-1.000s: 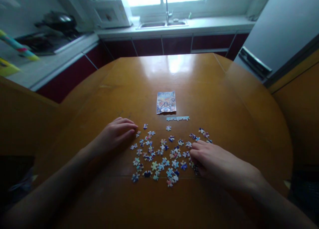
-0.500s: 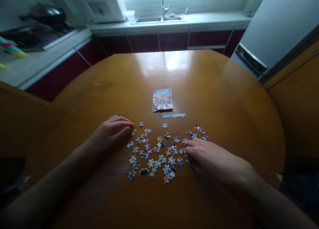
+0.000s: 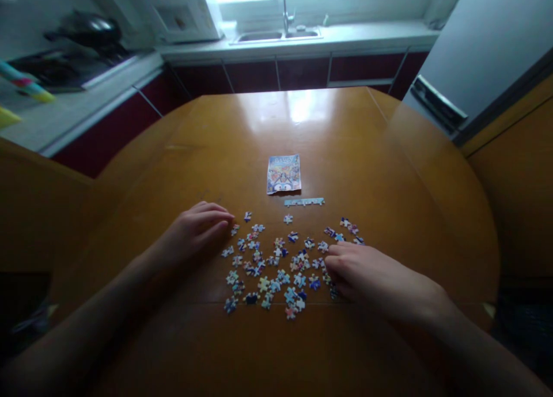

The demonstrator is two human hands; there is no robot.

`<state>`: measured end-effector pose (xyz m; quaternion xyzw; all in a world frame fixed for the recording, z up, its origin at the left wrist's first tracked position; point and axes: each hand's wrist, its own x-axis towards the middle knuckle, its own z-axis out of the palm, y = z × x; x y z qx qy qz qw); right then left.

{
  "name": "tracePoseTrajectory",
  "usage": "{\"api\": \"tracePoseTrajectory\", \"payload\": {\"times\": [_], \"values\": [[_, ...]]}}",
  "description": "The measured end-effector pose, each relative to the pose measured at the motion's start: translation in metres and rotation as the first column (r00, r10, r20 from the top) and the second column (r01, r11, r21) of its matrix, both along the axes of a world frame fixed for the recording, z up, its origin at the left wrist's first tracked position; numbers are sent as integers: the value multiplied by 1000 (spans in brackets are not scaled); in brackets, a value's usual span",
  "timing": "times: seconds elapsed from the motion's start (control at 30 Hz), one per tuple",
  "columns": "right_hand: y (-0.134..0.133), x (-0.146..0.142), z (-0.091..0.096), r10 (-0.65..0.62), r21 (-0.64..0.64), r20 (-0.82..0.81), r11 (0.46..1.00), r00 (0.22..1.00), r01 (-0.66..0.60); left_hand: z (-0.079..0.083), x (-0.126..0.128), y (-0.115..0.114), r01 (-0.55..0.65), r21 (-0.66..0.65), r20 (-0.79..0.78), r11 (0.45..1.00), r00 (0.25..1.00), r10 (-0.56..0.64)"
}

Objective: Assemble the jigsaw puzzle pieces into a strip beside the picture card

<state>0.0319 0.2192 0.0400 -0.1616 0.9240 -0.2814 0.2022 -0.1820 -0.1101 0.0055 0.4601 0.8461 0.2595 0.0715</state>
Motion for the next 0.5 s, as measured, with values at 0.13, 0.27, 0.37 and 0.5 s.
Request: {"api": "tracePoseTrajectory", "payload": {"times": [0.13, 0.27, 0.37, 0.5], "values": [[2, -2, 4, 12, -79, -4, 997, 1000, -12, -1, -3, 0, 17, 9, -24, 1000, 1000, -17], [4, -3, 7, -4, -170, -13, 986, 1000, 2, -2, -5, 0, 44, 8, -44, 999, 998, -43], [3, -3, 5, -79, -223, -14, 972, 997, 74, -4, -3, 2, 0, 12, -36, 1000, 999, 0], [-1, -5, -2, -202, -246, -62, 952, 977, 181, -11, 3, 5, -119, 58, -23, 991, 992, 121]]}}
